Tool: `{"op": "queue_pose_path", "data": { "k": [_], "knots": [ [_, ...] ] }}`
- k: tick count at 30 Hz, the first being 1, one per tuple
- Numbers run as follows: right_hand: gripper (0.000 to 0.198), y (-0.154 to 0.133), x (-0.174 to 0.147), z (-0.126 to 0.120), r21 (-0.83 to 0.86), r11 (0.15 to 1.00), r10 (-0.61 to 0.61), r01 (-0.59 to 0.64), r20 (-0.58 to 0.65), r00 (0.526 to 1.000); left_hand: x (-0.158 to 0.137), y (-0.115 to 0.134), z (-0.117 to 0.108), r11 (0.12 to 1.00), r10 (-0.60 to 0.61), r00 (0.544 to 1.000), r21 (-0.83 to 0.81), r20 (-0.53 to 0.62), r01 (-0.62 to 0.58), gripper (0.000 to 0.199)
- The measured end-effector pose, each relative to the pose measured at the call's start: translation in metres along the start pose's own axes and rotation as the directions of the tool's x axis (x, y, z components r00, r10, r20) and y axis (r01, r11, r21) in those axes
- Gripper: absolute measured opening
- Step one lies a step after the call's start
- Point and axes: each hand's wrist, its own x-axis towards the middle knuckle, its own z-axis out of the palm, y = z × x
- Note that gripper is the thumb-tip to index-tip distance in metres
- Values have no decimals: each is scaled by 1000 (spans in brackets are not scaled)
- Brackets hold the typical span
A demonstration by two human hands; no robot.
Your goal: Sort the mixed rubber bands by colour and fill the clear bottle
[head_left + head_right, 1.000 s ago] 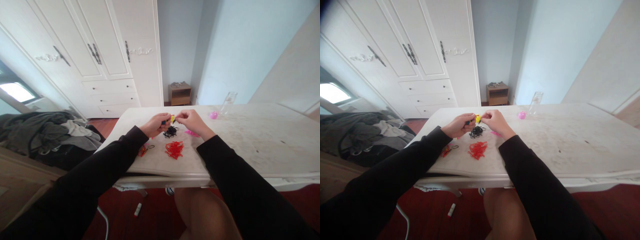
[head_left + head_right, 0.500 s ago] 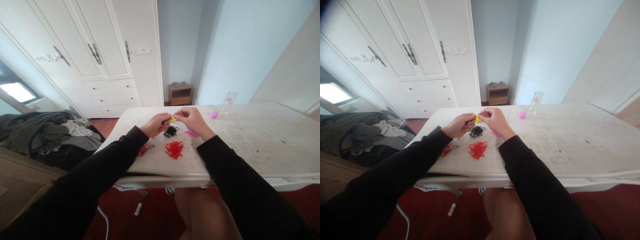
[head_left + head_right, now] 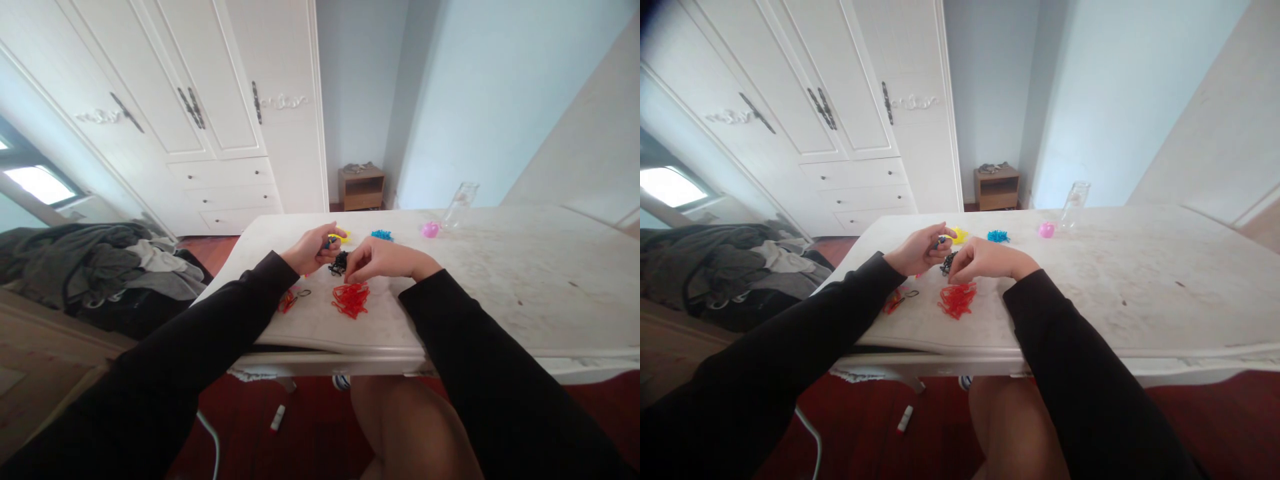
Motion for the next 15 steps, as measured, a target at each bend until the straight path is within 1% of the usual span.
{"op": "queue_pose_path", "data": {
  "k": [1,2,4,5,7,9,11,13,15],
  "knots": [
    [14,1,1,1,-12,1000,-7,7,-20,1000,0,-1,0,1000,-2,1000,5,10,2,38],
    [14,2,2,1,-11,1000,-23,22,-68,997,1,-1,0,1000,-4,1000,8,19,4,40],
    [16,4,5,2,10,997,-68,72,-225,972,2,-2,-1,1000,-12,999,15,41,11,42],
    [19,6,7,2,17,995,-90,101,-319,943,2,-3,0,1000,-16,998,17,53,15,44],
    [26,8,10,2,-13,991,-120,130,-488,864,1,-4,0,999,-28,997,25,77,26,44],
    [29,11,13,2,-84,992,-129,99,-590,797,0,-4,2,999,-34,995,39,94,30,44],
    [28,13,15,2,-156,986,-145,60,-621,770,-1,-4,3,998,-37,993,59,113,30,44],
    [24,16,16,2,-215,975,-182,59,-614,768,-2,-5,4,996,-40,989,83,143,28,47],
    [21,18,17,2,-261,962,-225,82,-587,778,-3,-5,5,994,-45,984,106,173,27,48]
  ]
}}
